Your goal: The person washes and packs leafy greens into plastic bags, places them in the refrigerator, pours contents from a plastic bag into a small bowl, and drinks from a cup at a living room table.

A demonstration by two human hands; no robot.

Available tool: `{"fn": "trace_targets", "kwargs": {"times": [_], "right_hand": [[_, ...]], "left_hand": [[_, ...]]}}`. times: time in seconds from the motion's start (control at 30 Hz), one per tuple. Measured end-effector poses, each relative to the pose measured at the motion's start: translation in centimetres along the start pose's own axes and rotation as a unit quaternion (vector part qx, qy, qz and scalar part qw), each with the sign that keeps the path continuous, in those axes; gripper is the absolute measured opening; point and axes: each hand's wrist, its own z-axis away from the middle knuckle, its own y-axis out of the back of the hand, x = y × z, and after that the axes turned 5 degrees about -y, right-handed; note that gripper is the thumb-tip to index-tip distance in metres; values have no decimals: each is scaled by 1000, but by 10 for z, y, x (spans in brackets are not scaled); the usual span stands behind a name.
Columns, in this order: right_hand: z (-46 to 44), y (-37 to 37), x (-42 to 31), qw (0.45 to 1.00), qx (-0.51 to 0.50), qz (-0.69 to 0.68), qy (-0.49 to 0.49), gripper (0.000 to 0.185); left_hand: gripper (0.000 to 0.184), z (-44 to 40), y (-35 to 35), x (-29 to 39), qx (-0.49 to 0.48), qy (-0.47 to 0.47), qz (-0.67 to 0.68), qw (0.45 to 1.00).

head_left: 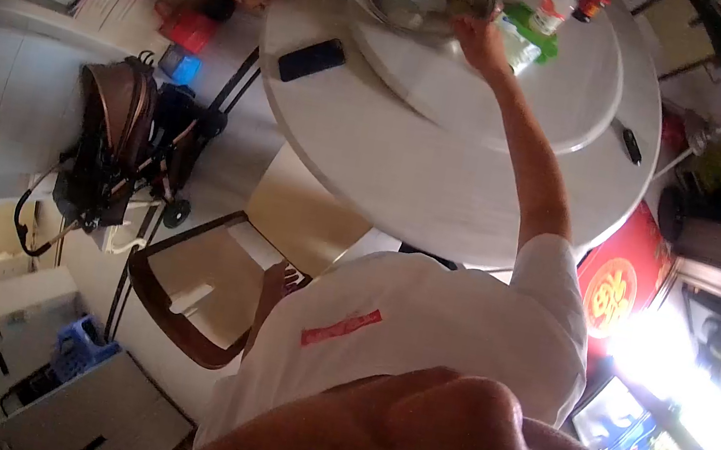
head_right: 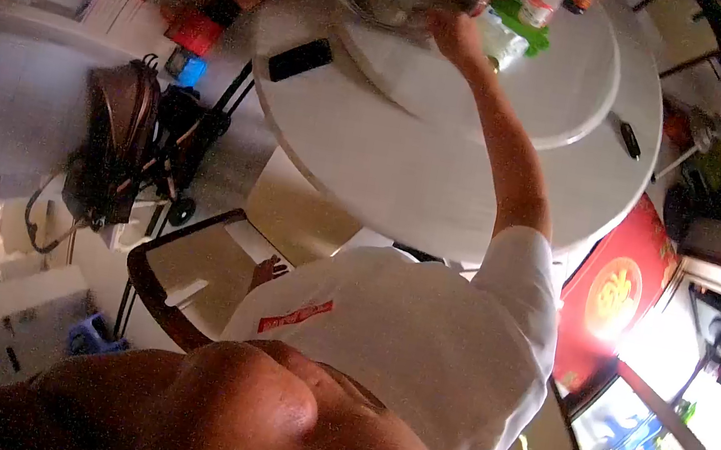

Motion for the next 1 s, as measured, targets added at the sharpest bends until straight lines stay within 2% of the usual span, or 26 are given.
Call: {"fn": "trace_targets", "kwargs": {"times": [0.03,0.07,0.1,0.17,0.23,0.27,0.3,0.33,0.43,0.47,0.5,0.53,0.6,0.63,0.67,0.7,0.73,0.83,0.9,0.93,1.0], "right_hand": [[-26,-13,11,999,-21,16,22,20],[-52,-28,21,998,-39,32,44,20],[-72,-40,32,995,-55,48,64,20],[-104,-63,41,995,-77,33,46,22],[-125,-78,46,994,-102,22,21,24],[-139,-75,57,977,-111,125,131,24],[-151,-69,67,993,-99,27,52,22],[-159,-65,79,993,-86,-71,-29,22],[-189,-62,149,946,-139,-292,-32,21],[-186,-59,149,987,-142,-38,68,27],[-184,-53,149,951,-138,222,163,34],[-182,-47,148,840,-127,466,248,43],[-177,-46,153,840,-134,307,427,26],[-176,-47,148,851,-151,287,412,22],[-174,-48,144,862,-167,267,397,19],[-164,-50,126,888,-197,310,278,18],[-158,-52,118,897,-225,347,154,17],[-154,-61,117,917,-197,333,98,17],[-159,-52,111,896,-238,360,103,17],[-157,-47,103,891,-237,373,110,17],[-145,-40,82,884,-213,398,127,16]], "left_hand": [[39,5,-11,10,-29,-5,-4,1000],[32,-12,-13,8,-41,2,26,999],[31,-6,-27,18,-31,-14,35,999],[30,20,-63,52,-14,-43,51,998],[27,16,-72,54,-4,-62,32,998],[27,22,-77,60,-5,-71,22,997],[27,29,-82,66,-8,-81,11,997],[28,34,-88,70,7,-52,55,997],[31,6,-61,27,15,9,85,996],[32,3,-52,10,-26,-108,-77,991],[35,-1,-39,-4,8,41,-6,999],[36,-20,-14,-38,-38,10,-97,994],[39,-11,-2,-51,-17,91,2,996],[38,-16,8,-55,-55,102,35,993],[38,-19,9,-64,-7,107,11,994],[38,-13,3,-57,43,112,-15,993],[38,-11,4,-51,34,106,4,994],[36,-10,-4,-36,11,82,32,996],[35,-14,-17,-23,4,61,4,998],[32,4,-38,0,30,27,0,999],[30,-10,-45,-3,18,14,33,999]]}}
